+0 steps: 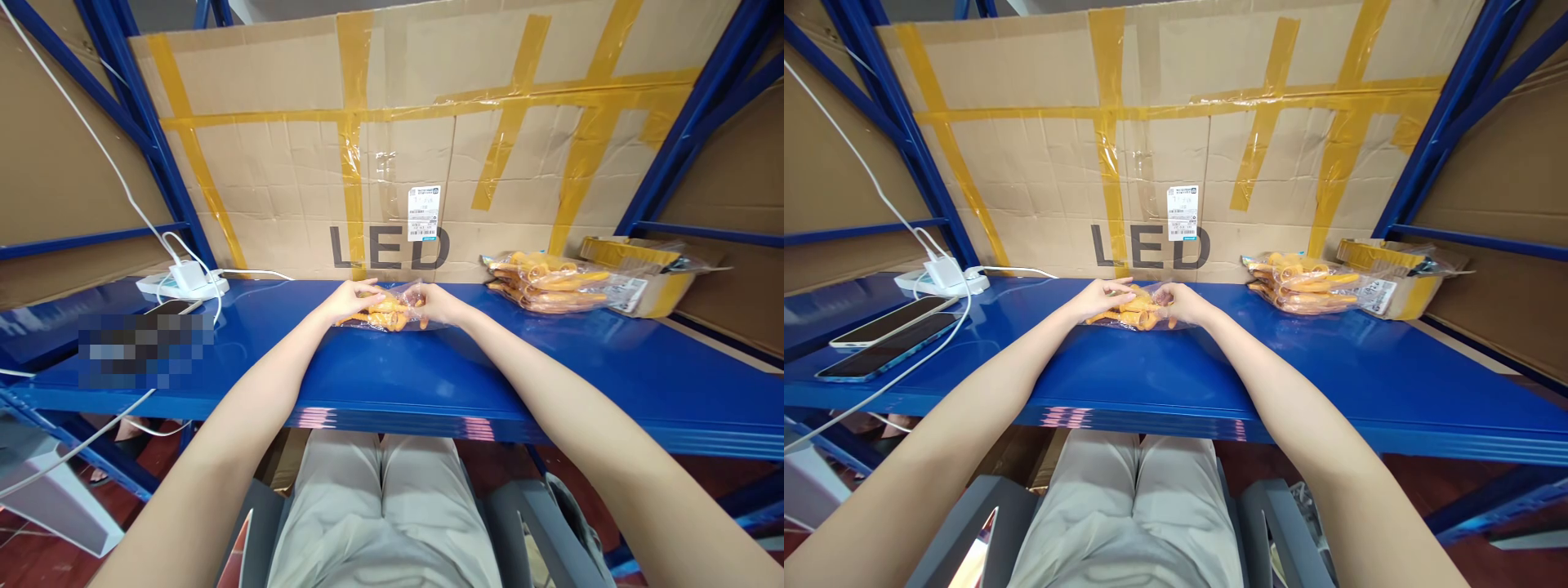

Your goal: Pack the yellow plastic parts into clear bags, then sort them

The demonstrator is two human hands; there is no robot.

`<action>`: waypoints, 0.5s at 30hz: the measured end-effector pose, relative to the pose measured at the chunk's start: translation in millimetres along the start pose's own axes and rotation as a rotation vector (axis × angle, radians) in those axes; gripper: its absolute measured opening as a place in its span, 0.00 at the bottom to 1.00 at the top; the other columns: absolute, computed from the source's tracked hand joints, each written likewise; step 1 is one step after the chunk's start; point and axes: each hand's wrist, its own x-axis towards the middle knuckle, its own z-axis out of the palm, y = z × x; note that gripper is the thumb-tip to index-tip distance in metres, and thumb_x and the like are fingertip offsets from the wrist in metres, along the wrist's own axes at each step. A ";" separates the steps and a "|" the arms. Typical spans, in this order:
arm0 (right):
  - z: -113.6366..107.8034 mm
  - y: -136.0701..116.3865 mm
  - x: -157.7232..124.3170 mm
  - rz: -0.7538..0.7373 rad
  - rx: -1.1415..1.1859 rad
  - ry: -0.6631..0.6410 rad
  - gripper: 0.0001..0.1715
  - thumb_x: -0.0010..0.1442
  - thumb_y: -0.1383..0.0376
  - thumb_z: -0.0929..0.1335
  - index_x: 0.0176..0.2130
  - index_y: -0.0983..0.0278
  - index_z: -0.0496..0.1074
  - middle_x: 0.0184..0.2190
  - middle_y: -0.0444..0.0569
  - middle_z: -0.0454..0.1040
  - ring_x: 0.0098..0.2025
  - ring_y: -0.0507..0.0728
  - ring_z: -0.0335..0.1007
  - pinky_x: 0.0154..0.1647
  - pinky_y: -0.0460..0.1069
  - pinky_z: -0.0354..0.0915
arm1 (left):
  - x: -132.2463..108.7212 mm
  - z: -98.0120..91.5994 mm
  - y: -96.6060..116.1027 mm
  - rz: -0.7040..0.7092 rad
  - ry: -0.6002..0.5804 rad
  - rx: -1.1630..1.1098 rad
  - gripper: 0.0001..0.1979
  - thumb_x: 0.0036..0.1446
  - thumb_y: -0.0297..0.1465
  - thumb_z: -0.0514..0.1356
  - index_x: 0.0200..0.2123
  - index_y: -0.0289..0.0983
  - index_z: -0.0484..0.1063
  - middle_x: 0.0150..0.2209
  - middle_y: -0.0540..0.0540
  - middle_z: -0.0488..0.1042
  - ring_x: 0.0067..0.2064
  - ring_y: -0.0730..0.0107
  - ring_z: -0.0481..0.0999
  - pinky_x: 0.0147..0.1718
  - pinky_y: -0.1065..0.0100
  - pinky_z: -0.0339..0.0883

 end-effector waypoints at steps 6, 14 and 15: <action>0.4 0.3 1.1 -0.001 -0.012 -0.005 0.10 0.45 0.69 0.76 0.30 0.68 0.76 0.24 0.45 0.75 0.20 0.47 0.67 0.19 0.42 0.65 | 1.7 5.8 14.6 0.049 0.071 0.003 0.23 0.47 0.50 0.64 0.35 0.35 0.82 0.57 0.36 0.71 0.61 0.46 0.65 0.62 0.52 0.54; 11.0 2.2 4.6 -0.075 0.219 0.048 0.10 0.46 0.68 0.75 0.32 0.68 0.79 0.31 0.49 0.79 0.31 0.52 0.73 0.33 0.45 0.70 | 2.2 7.7 22.3 0.094 0.115 0.025 0.18 0.50 0.46 0.64 0.35 0.38 0.82 0.56 0.41 0.72 0.63 0.49 0.62 0.64 0.51 0.50; 11.2 1.9 3.9 -0.091 0.280 0.025 0.10 0.46 0.67 0.75 0.33 0.67 0.79 0.34 0.50 0.80 0.34 0.53 0.74 0.37 0.46 0.70 | 2.9 6.6 20.8 0.097 0.122 0.027 0.18 0.50 0.46 0.63 0.35 0.38 0.82 0.56 0.40 0.72 0.63 0.49 0.62 0.63 0.52 0.50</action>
